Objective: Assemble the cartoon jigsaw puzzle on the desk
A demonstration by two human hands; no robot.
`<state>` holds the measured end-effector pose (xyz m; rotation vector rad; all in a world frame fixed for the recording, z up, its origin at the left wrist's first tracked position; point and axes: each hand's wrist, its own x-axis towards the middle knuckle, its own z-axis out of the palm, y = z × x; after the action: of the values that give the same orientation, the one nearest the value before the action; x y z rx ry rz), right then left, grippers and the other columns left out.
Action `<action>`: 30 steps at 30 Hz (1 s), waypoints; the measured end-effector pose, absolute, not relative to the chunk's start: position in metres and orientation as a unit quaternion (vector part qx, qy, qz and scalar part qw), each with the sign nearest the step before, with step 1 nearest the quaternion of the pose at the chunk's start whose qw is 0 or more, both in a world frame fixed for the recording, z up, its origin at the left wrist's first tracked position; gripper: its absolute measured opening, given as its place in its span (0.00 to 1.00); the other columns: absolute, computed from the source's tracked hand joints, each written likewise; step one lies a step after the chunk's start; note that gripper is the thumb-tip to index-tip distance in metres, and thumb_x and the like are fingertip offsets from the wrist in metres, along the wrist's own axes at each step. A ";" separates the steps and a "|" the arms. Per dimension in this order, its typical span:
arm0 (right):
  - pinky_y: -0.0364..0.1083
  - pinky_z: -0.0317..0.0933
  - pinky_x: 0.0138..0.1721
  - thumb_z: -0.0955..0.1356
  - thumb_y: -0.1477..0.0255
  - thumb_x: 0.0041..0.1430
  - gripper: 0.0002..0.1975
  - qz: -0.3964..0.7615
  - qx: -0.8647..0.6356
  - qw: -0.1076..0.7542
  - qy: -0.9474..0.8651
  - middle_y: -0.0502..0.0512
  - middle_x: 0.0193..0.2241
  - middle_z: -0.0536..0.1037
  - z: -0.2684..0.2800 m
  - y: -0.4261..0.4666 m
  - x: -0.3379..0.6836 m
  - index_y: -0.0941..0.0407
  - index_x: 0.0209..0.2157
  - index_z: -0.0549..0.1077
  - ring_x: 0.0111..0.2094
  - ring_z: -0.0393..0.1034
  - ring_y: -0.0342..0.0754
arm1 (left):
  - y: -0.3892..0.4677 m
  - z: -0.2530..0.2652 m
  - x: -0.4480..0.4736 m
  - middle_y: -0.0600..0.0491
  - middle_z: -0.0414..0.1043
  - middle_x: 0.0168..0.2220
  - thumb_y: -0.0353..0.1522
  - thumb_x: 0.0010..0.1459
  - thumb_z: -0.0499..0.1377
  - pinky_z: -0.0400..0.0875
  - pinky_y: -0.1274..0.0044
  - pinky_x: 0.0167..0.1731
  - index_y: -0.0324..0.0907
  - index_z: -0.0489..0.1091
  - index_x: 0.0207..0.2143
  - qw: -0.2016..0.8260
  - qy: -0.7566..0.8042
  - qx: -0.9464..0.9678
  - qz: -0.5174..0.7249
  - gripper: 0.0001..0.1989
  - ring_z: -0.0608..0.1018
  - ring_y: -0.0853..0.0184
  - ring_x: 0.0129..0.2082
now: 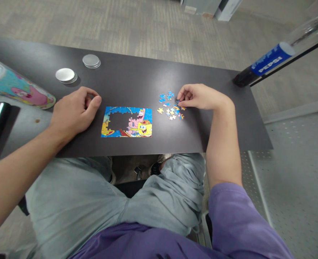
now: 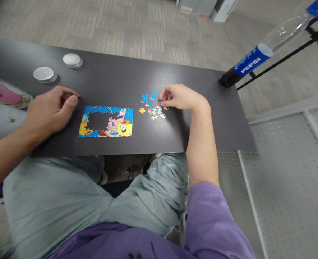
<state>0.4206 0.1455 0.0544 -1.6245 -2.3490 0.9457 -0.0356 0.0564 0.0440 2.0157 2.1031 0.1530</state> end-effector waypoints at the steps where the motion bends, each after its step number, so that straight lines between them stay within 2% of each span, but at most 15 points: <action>1: 0.51 0.69 0.42 0.87 0.70 0.64 0.09 0.302 -0.541 0.069 -0.782 0.50 0.34 0.90 0.055 0.146 0.421 0.51 0.44 0.91 0.35 0.80 0.53 | 0.056 0.044 -0.036 0.42 0.88 0.56 0.46 0.82 0.50 0.68 0.67 0.50 0.40 0.80 0.72 0.112 0.717 0.686 0.054 0.32 0.84 0.48 0.56; 6: 0.52 0.70 0.43 0.90 0.67 0.61 0.11 0.257 -0.542 0.070 -0.797 0.50 0.33 0.88 0.058 0.144 0.424 0.50 0.41 0.92 0.37 0.82 0.56 | 0.057 0.043 -0.037 0.43 0.88 0.55 0.47 0.82 0.50 0.68 0.68 0.50 0.43 0.80 0.71 0.111 0.719 0.683 0.057 0.31 0.85 0.49 0.56; 11: 0.51 0.71 0.42 0.89 0.66 0.61 0.13 0.289 -0.537 0.072 -0.789 0.48 0.31 0.87 0.059 0.141 0.423 0.49 0.41 0.87 0.35 0.83 0.55 | 0.056 0.044 -0.036 0.40 0.88 0.56 0.47 0.81 0.49 0.69 0.65 0.51 0.40 0.80 0.72 0.110 0.722 0.682 0.050 0.33 0.86 0.46 0.57; 16: 0.52 0.75 0.42 0.90 0.62 0.59 0.17 0.324 -0.518 0.103 -0.785 0.51 0.35 0.90 0.057 0.142 0.420 0.48 0.42 0.86 0.38 0.84 0.56 | 0.058 0.042 -0.038 0.40 0.89 0.56 0.47 0.81 0.49 0.71 0.65 0.51 0.41 0.80 0.71 0.105 0.717 0.687 0.054 0.32 0.86 0.45 0.56; 21: 0.53 0.77 0.44 0.89 0.58 0.61 0.17 0.356 -0.505 0.113 -0.778 0.52 0.36 0.91 0.056 0.142 0.413 0.48 0.40 0.85 0.38 0.82 0.55 | 0.057 0.041 -0.039 0.41 0.90 0.57 0.47 0.81 0.50 0.70 0.66 0.50 0.42 0.81 0.71 0.105 0.717 0.687 0.056 0.32 0.86 0.47 0.57; 26: 0.56 0.81 0.51 0.90 0.53 0.62 0.21 0.397 -0.486 0.171 -0.760 0.54 0.42 0.92 0.059 0.134 0.394 0.47 0.42 0.83 0.47 0.85 0.59 | 0.056 0.044 -0.037 0.41 0.89 0.59 0.48 0.82 0.50 0.69 0.66 0.52 0.41 0.81 0.73 0.118 0.717 0.685 0.059 0.33 0.85 0.48 0.59; 30: 0.55 0.82 0.50 0.89 0.46 0.63 0.27 0.431 -0.450 0.193 -0.758 0.57 0.46 0.90 0.064 0.127 0.364 0.48 0.47 0.83 0.51 0.88 0.60 | 0.057 0.043 -0.038 0.42 0.90 0.58 0.49 0.83 0.50 0.71 0.66 0.50 0.41 0.81 0.72 0.126 0.715 0.685 0.060 0.33 0.86 0.47 0.58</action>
<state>0.3644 0.1274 0.0644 -1.2615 -2.1282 1.2086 -0.0376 0.0569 0.0428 1.9939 2.0834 0.1739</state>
